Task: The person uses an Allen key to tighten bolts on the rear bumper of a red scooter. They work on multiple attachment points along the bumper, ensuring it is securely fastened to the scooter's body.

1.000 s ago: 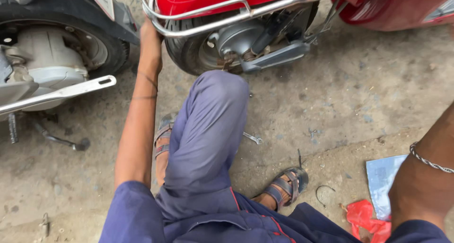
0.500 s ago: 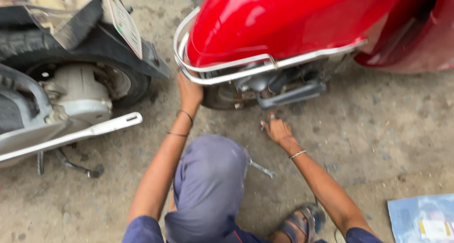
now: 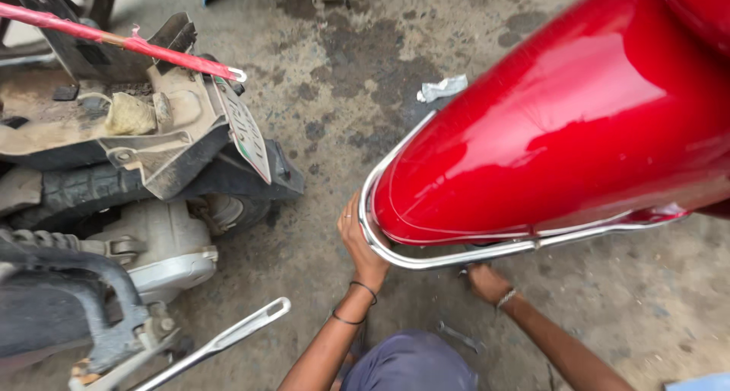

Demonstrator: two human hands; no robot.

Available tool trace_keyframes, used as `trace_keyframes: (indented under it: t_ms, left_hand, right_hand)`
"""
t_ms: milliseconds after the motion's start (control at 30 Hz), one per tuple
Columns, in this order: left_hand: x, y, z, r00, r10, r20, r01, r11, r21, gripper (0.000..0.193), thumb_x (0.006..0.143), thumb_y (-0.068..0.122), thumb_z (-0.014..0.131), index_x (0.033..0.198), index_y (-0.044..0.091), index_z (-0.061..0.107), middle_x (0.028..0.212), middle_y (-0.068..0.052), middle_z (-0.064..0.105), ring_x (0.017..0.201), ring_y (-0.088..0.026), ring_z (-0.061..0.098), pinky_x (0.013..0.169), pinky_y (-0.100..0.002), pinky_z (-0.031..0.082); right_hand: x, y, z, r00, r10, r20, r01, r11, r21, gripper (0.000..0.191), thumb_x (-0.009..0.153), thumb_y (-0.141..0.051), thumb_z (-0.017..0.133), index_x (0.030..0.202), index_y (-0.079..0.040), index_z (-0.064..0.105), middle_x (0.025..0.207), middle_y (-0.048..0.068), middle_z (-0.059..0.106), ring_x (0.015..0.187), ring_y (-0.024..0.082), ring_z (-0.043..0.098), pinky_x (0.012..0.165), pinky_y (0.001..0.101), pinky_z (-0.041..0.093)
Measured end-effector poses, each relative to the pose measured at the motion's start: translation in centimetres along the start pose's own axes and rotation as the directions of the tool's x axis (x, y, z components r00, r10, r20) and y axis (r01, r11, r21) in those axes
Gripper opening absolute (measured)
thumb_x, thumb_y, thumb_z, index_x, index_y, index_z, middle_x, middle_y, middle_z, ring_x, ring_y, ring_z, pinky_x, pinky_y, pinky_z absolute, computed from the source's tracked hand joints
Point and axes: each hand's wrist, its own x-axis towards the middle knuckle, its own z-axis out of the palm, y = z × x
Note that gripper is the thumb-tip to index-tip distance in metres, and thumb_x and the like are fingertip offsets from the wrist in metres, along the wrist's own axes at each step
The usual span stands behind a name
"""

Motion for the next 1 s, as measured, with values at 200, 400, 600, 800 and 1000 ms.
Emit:
trace_keyframes:
  t_ms: [200, 400, 600, 800, 1000]
  left_hand:
    - [3.1, 3.1, -2.8, 0.974, -0.116, 0.197, 0.102, 0.992, 0.079, 0.052, 0.091, 0.018, 0.059, 0.141, 0.003, 0.055, 0.142, -0.02, 0.058, 0.134, -0.04, 0.054, 0.115, -0.052, 0.031]
    - [5.5, 7.6, -7.0, 0.701, -0.567, 0.434, 0.517, 0.822, 0.239, 0.063, 0.095, 0.023, 0.052, 0.155, 0.01, 0.039, 0.161, -0.02, 0.037, 0.144, -0.038, 0.037, 0.116, -0.05, 0.032]
    - [5.5, 20.4, -14.8, 0.176, -0.834, 0.522, 0.352, 0.549, 0.758, 0.075, 0.1, 0.05, 0.052, 0.154, 0.001, 0.031, 0.166, -0.02, 0.024, 0.155, -0.037, 0.022, 0.126, -0.051, 0.021]
    - [8.0, 41.4, -23.7, 0.358, -0.48, 0.801, -0.021, 0.853, 0.521, 0.091, 0.095, 0.044, 0.06, 0.151, -0.014, 0.02, 0.162, -0.035, 0.014, 0.152, -0.048, 0.013, 0.123, -0.053, 0.014]
    - [12.8, 60.8, -25.8, 0.377, -0.01, 0.926, -0.279, 0.952, 0.124, 0.093, 0.094, 0.043, 0.064, 0.148, -0.019, 0.021, 0.159, -0.041, 0.012, 0.149, -0.054, 0.011, 0.12, -0.058, 0.012]
  right_hand:
    - [-4.8, 0.9, -8.9, 0.98, -0.104, 0.168, 0.104, 0.995, 0.007, 0.021, 0.087, -0.008, 0.059, 0.106, -0.005, 0.068, 0.1, 0.023, 0.07, 0.098, 0.041, 0.068, 0.085, 0.051, 0.054]
    - [-16.5, -1.5, -17.3, 0.998, -0.041, 0.044, 0.019, 0.906, 0.422, 0.016, 0.095, -0.02, 0.061, 0.1, -0.006, 0.067, 0.092, 0.02, 0.072, 0.093, 0.042, 0.068, 0.08, 0.0505, 0.054]
    - [-27.6, -7.9, -27.9, 0.974, 0.211, 0.085, -0.227, 0.932, 0.284, 0.026, 0.1, -0.018, 0.052, 0.122, -0.012, 0.065, 0.109, 0.018, 0.069, 0.101, 0.039, 0.067, 0.087, 0.0486, 0.053]
    - [-39.5, -13.0, -40.1, 0.826, 0.184, -0.534, -0.069, 0.971, 0.229, 0.029, 0.09, -0.006, 0.056, 0.116, 0.0, 0.067, 0.14, 0.022, 0.058, 0.128, 0.038, 0.057, 0.108, 0.0459, 0.047]
    - [-52.6, -13.2, -49.8, 0.556, 0.469, -0.687, -0.313, 0.883, 0.35, 0.024, 0.09, -0.002, 0.06, 0.112, 0.002, 0.068, 0.144, 0.027, 0.055, 0.135, 0.043, 0.051, 0.114, 0.0497, 0.04]
